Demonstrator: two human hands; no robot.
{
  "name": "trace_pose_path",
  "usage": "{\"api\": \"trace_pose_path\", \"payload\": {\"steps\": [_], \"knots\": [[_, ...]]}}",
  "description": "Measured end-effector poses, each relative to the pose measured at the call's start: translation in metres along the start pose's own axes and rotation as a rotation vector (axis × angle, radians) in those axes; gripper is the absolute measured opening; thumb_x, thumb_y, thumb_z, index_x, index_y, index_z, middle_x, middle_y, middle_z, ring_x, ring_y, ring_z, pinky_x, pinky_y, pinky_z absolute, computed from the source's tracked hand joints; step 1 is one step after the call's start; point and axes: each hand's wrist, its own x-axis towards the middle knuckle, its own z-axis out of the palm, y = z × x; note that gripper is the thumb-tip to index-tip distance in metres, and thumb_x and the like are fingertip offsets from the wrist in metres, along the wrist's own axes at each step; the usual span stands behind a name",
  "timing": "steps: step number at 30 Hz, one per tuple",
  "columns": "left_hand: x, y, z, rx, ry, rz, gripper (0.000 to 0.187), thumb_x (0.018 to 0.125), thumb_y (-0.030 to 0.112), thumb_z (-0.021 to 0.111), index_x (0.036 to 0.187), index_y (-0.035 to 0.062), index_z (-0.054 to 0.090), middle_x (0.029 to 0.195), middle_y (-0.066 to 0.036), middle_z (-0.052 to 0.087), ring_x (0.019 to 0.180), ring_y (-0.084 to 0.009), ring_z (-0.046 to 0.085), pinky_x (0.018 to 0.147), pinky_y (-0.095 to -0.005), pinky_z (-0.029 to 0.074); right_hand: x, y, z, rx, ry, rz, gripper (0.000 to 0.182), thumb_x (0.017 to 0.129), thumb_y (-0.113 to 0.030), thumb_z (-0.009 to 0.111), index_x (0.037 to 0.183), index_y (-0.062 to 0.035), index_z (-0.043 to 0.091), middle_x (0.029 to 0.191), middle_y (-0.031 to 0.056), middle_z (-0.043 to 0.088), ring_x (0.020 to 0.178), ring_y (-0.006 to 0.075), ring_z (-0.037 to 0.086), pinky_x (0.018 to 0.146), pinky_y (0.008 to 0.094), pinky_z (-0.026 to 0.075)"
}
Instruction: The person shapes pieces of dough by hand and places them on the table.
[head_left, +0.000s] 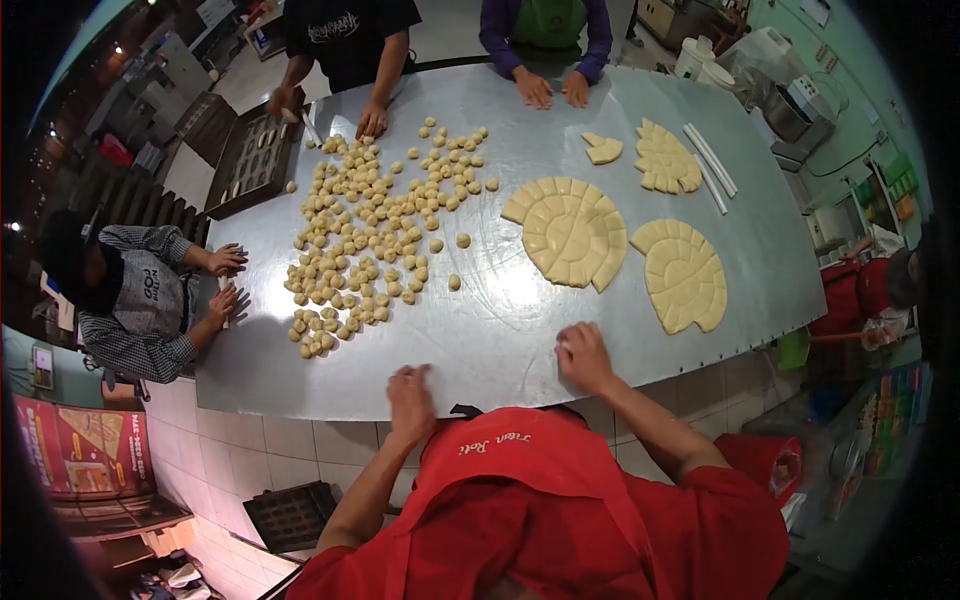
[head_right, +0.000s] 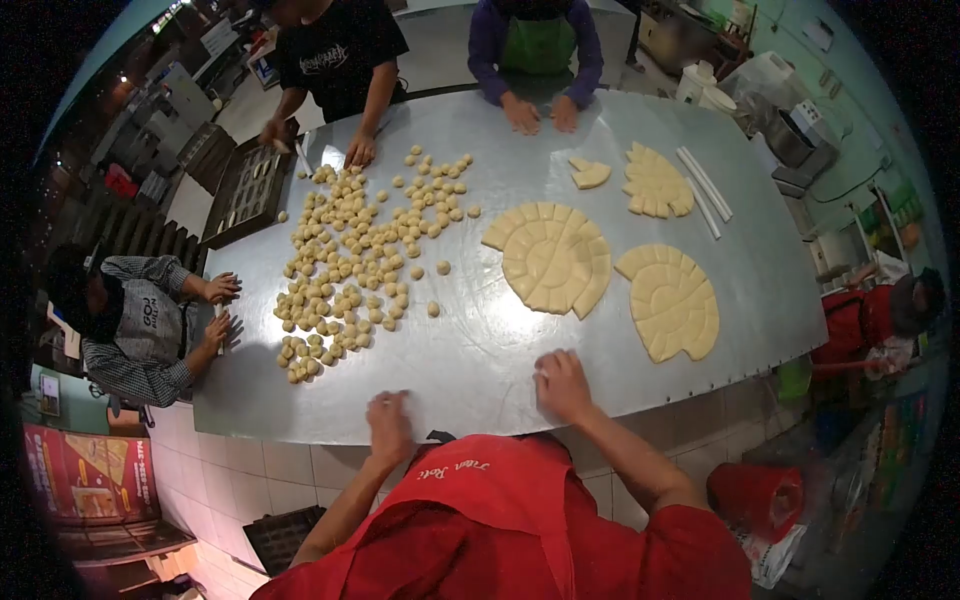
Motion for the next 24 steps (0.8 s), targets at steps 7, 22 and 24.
{"api": "trace_pose_path", "payload": {"steps": [7,22,24], "knots": [[0.113,0.028,0.052,-0.232,-0.016,0.243,0.042,0.085,0.000,0.066,0.127,0.0059,0.068,0.108,-0.017,0.066,0.097,-0.0377,0.063,0.085,-0.0484,0.051,0.068,-0.029,0.087,-0.036,-0.225,-0.540,0.016,0.077,-0.007,0.066,0.093,-0.0074,0.063,0.086,0.0154,0.064,0.085,0.0363,0.064,0.081,0.0492,0.051],[0.090,-0.010,0.019,-0.195,0.120,0.097,0.023,0.084,0.002,0.067,0.108,0.0044,0.065,0.094,-0.017,0.061,0.090,-0.0386,0.060,0.081,-0.0512,0.048,0.079,-0.017,0.080,-0.057,-0.095,-0.553,0.008,0.082,-0.009,0.068,0.089,-0.0094,0.066,0.076,0.0120,0.060,0.078,0.0364,0.062,0.073,0.0498,0.050],[0.054,-0.020,0.008,-0.149,0.083,0.031,0.027,0.085,0.004,0.071,0.111,0.0049,0.067,0.095,-0.016,0.062,0.093,-0.0379,0.061,0.083,-0.0501,0.051,0.055,-0.013,0.054,-0.175,-0.113,-0.491,0.015,0.086,-0.008,0.074,0.101,-0.0063,0.072,0.089,0.0143,0.067,0.080,0.0347,0.065,0.080,0.0442,0.055]]}}
